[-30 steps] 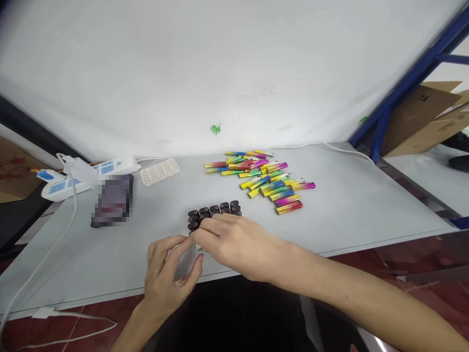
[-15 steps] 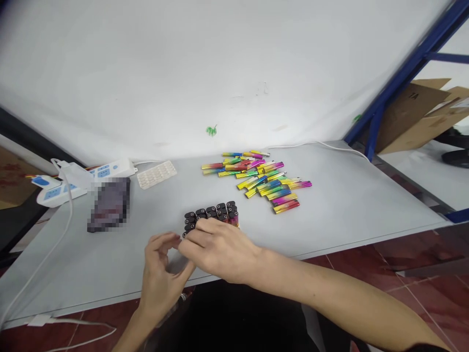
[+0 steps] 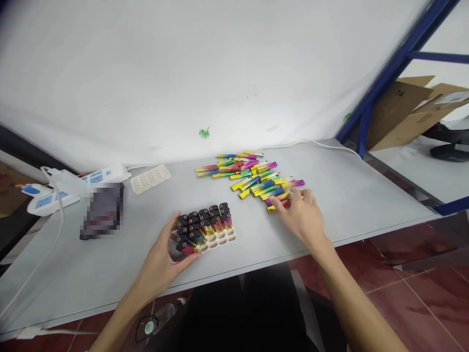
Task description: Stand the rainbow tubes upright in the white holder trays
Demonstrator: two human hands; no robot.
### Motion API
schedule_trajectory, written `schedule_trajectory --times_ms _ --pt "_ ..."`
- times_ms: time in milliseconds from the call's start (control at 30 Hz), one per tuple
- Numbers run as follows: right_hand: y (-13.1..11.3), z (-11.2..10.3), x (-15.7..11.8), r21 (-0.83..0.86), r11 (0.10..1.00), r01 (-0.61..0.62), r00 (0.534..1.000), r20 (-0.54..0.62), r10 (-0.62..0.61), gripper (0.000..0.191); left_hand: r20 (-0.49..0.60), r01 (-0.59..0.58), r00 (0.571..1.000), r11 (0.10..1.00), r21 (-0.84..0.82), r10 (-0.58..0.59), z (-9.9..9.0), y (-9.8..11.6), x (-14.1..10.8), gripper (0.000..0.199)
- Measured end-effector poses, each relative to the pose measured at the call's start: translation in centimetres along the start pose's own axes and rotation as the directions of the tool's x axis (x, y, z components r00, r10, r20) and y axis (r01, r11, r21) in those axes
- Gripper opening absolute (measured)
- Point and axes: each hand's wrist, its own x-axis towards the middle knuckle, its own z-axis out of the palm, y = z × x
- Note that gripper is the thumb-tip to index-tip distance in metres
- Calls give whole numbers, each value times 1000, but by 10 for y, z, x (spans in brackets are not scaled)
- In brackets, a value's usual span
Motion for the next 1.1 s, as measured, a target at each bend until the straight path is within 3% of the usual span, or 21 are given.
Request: schedule_trajectory --times_ms 67,167,267,300,367,400,433,500,600,667,800,867,933,1000,1100 --pt "10 3 7 -20 999 -29 992 121 31 76 7 9 1000 1000 8 -9 0 -1 2 97" --pt "13 4 9 37 999 -8 989 151 2 74 -23 -28 999 1000 12 29 -1 -2 3 95" --pt "14 5 5 158 987 -20 990 143 -3 61 -210 -133 967 988 83 148 -2 6 -6 92" --pt "16 6 3 200 979 -25 989 145 -4 57 -314 -173 925 973 151 213 -1 12 -11 88" --pt "20 6 0 264 964 -39 988 152 -1 54 -480 -253 775 898 359 411 7 32 -21 74" --pt "22 5 -1 283 958 -45 988 153 1 55 -456 -349 698 818 457 552 14 46 -25 64" --pt "25 4 -1 295 954 -52 988 152 7 59 -372 -456 664 746 486 648 23 62 -26 51" --pt "32 1 1 286 956 -71 987 156 26 68 -186 -564 707 702 435 683 47 97 -19 31" --pt "42 -5 10 216 974 -67 974 225 17 68 124 -554 796 632 542 592 86 143 14 35" --pt "47 -9 16 200 979 -40 959 284 -19 62 198 -489 852 603 630 485 108 160 41 37" --pt "54 -14 24 415 910 -8 933 331 -143 52 223 -483 861 599 639 457 129 161 73 27" --pt "54 -19 24 544 839 21 935 285 -209 43 223 -491 856 599 632 466 125 156 70 23" --pt "49 -25 23 620 783 60 963 169 -208 40 205 -484 858 609 628 470 109 152 57 21" --pt "37 -31 17 673 732 101 982 51 -182 41 147 -450 870 638 625 470 82 147 39 19" --pt "9 -32 0 767 613 191 961 -21 -274 37 -88 -368 879 783 502 469 30 137 16 20"
